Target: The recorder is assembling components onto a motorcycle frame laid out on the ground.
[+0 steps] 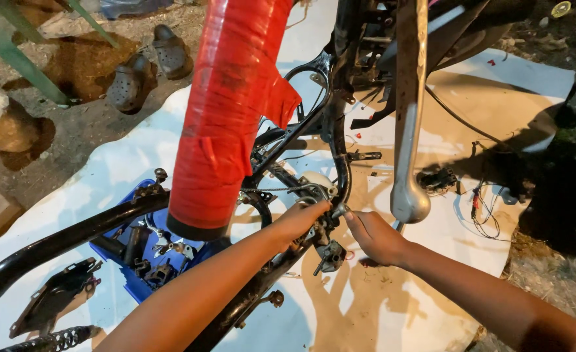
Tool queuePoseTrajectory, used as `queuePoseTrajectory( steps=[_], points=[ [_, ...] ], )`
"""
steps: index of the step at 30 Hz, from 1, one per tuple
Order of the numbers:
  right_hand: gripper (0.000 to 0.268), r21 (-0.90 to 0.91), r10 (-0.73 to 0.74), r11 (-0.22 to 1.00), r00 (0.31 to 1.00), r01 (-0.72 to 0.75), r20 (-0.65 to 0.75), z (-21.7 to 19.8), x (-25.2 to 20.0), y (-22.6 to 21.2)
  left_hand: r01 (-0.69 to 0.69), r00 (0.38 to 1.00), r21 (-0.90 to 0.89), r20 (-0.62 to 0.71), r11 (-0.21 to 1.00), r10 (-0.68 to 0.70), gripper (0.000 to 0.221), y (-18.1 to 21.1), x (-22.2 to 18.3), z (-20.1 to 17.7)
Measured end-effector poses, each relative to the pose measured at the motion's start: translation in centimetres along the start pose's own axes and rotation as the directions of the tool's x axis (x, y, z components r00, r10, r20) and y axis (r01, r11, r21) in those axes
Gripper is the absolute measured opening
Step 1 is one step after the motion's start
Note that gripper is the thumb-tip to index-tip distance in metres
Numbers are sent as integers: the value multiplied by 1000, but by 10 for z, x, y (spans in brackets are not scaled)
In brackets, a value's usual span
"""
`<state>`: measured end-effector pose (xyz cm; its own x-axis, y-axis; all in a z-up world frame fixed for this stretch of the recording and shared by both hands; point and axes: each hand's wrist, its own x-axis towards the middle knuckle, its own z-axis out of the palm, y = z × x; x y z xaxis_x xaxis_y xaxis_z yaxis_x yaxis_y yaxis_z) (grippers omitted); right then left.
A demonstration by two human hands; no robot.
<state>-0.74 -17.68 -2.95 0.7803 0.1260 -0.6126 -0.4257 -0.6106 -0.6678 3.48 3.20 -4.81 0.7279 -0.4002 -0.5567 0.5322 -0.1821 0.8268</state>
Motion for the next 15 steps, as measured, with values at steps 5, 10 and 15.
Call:
queuePoseTrajectory(
  steps=[5,10,15],
  points=[
    [57,-242,-533,810,843,534,76,-11,20,37,127,977,90,160,988,-140,44,-2,2,0],
    [53,-317,-828,479,541,819,148,-25,44,59,174,959,129,204,976,-198,41,2,-3,7],
    [58,-314,-919,245,323,917,228,-32,75,74,140,953,143,250,980,-173,39,10,-16,13]
  ],
)
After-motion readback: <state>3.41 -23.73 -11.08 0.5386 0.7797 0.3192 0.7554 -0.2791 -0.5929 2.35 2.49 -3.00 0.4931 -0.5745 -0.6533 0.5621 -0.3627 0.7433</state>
